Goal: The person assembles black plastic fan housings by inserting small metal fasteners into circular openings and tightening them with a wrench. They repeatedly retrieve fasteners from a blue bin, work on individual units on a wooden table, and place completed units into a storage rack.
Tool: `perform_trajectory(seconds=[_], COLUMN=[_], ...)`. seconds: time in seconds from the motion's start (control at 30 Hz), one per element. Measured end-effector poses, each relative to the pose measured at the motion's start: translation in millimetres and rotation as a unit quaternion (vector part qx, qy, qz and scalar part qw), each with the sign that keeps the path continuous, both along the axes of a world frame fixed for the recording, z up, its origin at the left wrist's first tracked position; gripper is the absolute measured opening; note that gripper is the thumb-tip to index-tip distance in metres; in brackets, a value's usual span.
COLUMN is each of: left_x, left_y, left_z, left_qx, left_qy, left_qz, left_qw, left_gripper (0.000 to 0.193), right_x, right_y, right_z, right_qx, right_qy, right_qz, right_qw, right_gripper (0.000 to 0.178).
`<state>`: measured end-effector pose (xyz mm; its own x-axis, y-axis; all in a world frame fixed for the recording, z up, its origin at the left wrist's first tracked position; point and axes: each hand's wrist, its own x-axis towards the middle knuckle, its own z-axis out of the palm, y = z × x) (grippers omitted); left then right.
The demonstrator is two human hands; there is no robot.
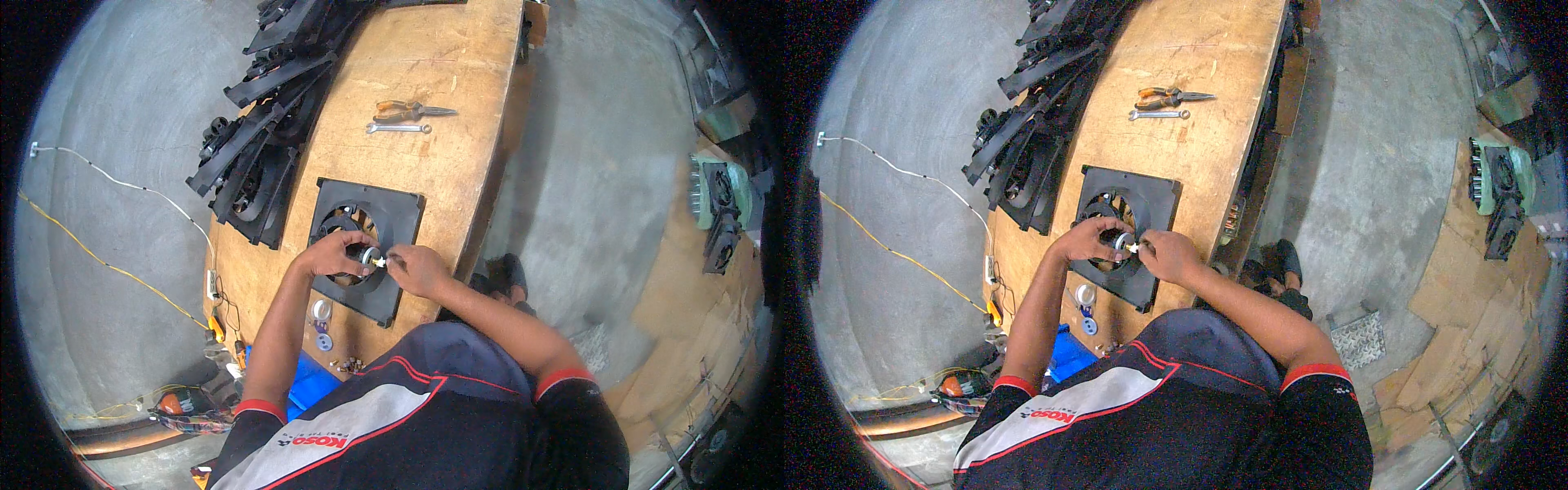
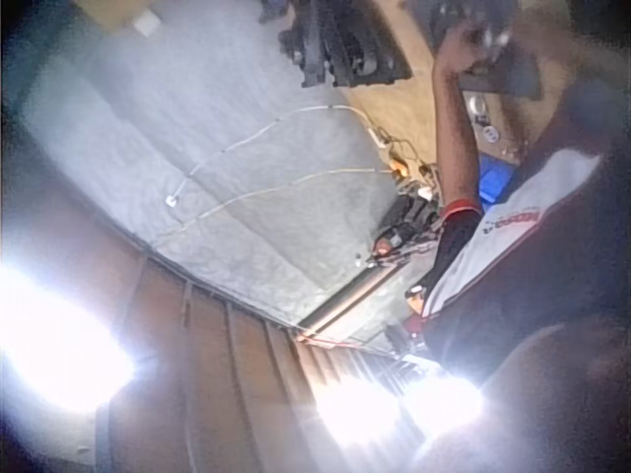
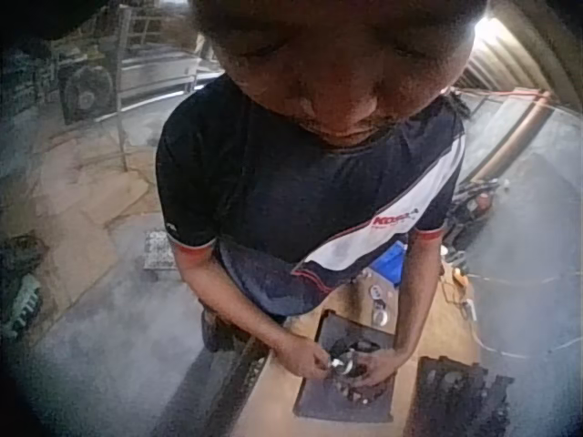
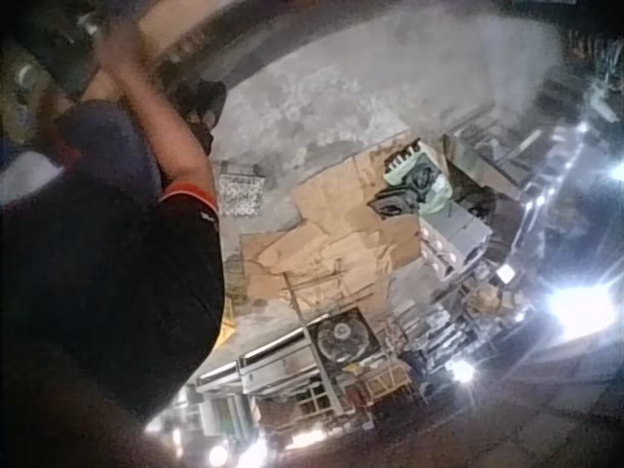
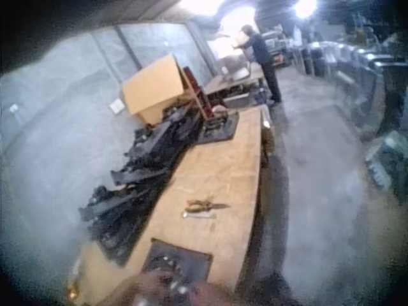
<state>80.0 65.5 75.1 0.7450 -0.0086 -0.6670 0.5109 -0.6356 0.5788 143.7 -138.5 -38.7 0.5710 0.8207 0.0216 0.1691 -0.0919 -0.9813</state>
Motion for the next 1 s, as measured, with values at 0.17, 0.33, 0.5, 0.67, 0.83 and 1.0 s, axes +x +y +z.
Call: perform_trajectory(seconds=[0.17, 0.33, 0.5, 0.67, 0.83, 1.0], left_x=[-2.7, -2.8, -2.0, -2.0, -2.9, -1.2], left_y=[4.2, 5.8, 5.3, 6.1, 8.0, 7.3], left_z=[-4.2, -5.9, -6.2, -6.9, -8.9, -7.8], left_qx=[0.012, 0.016, -0.007, -0.015, -0.017, -0.014], left_qy=[-0.011, -0.011, 0.0, -0.006, -0.007, 0.003], left_qz=[-0.017, -0.021, 0.004, -0.004, -0.006, 0.001], left_qw=[1.0, 1.0, 1.0, 1.0, 1.0, 1.0], left_gripper=[0.059, 0.061, 0.062, 0.062, 0.062, 0.062], right_x=[-3.4, 0.0, 14.0, 18.3, 17.6, 14.5], right_y=[0.9, 18.0, 30.4, 33.6, 31.6, 31.2], right_z=[5.0, -5.1, -18.4, -27.8, -27.6, -31.0], right_qx=[0.074, -0.048, -0.064, -0.046, -0.046, -0.082], right_qy=[-0.044, 0.285, 0.269, 0.278, 0.309, 0.24], right_qz=[-0.041, 0.056, 0.095, 0.112, 0.119, 0.13], right_qw=[0.995, 0.956, 0.956, 0.953, 0.943, 0.958], right_gripper=[0.029, 0.028, 0.026, 0.027, 0.03, 0.028])
